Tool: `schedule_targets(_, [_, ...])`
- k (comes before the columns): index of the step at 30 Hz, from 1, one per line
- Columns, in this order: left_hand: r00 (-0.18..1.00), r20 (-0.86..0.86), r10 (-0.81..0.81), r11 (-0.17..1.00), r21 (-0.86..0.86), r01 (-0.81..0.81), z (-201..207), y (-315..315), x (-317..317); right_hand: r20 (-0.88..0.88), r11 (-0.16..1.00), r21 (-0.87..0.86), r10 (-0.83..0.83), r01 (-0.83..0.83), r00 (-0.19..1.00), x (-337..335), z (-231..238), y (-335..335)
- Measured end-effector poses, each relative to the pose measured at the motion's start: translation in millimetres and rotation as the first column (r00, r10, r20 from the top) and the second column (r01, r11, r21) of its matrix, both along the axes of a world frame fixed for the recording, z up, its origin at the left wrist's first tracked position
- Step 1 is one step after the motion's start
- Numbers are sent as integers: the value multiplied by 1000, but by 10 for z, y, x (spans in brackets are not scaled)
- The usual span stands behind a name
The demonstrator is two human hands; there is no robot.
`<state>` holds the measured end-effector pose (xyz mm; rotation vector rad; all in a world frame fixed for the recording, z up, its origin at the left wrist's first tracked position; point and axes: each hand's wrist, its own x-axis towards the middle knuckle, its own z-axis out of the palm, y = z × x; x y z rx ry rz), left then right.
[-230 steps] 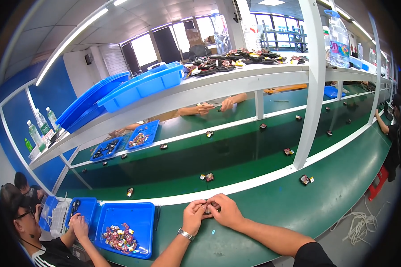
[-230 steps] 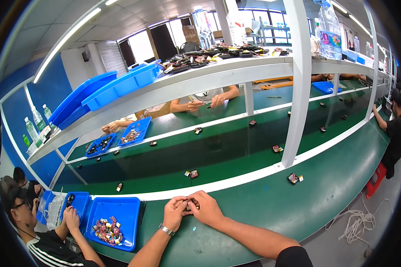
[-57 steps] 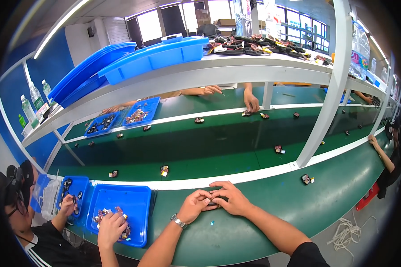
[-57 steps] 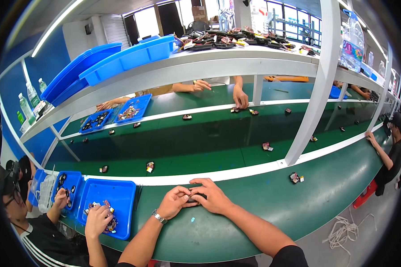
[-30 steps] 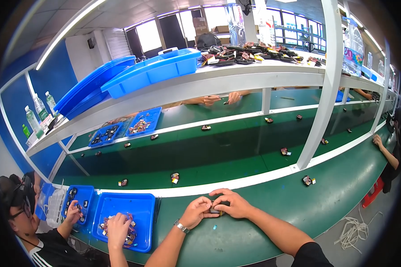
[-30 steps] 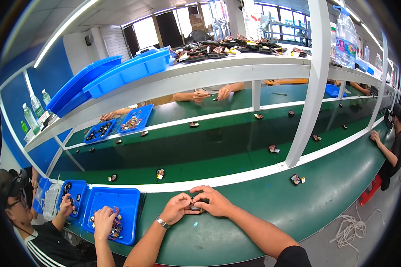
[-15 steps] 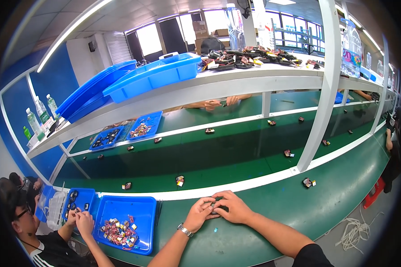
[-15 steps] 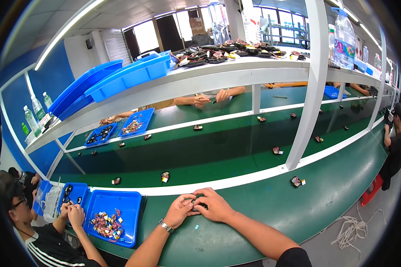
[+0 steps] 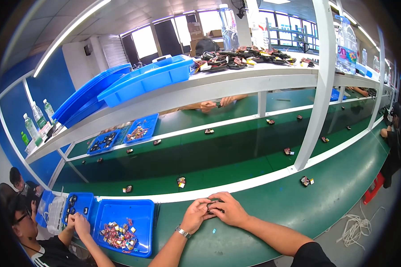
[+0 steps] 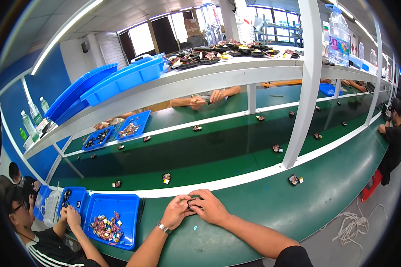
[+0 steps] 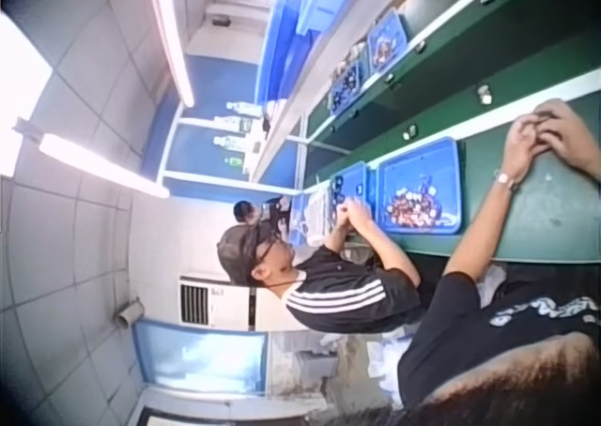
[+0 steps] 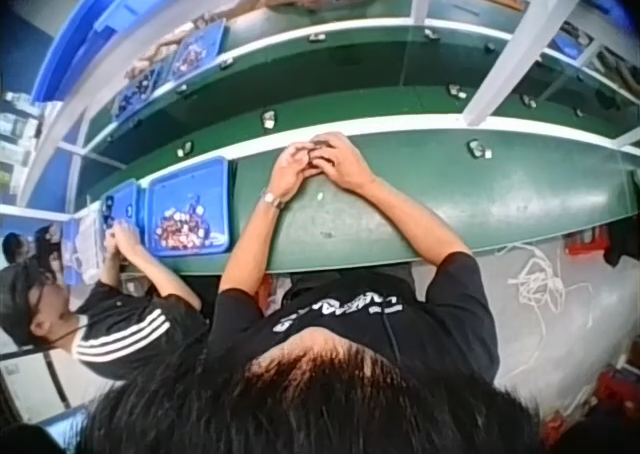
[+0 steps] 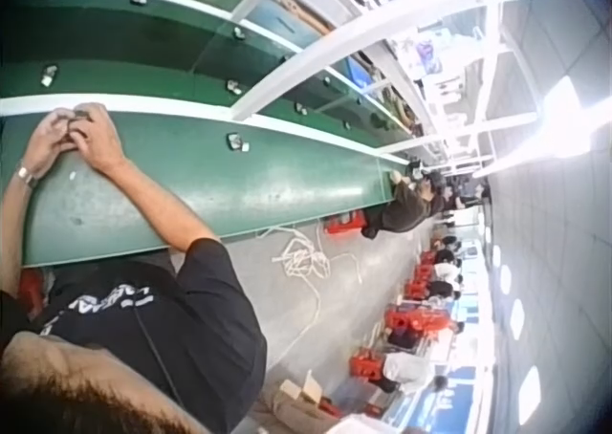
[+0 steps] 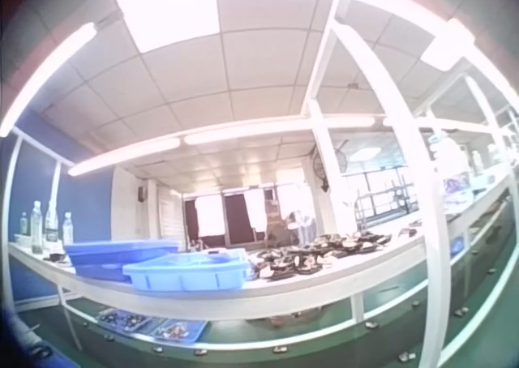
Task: Assembling small electronic or mechanical components at a factory workbench along an assembly line.
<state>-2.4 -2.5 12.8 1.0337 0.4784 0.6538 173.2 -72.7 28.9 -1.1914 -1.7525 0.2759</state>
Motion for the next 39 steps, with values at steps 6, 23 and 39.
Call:
schedule_targets(6, [1000,-9,5,1000,-6,-5,-25,6,-14,-42,996,-67,-64,61,997,-66,-54,-29])
schedule_targets(23, [999,38,38,999,22,-39,-58,2,-12,-62,993,-57,-105,101,993,-137,-94,-20])
schedule_targets(39, [996,54,71,997,20,-72,-77,8,-41,-136,998,-64,-35,26,990,-132,-69,-26])
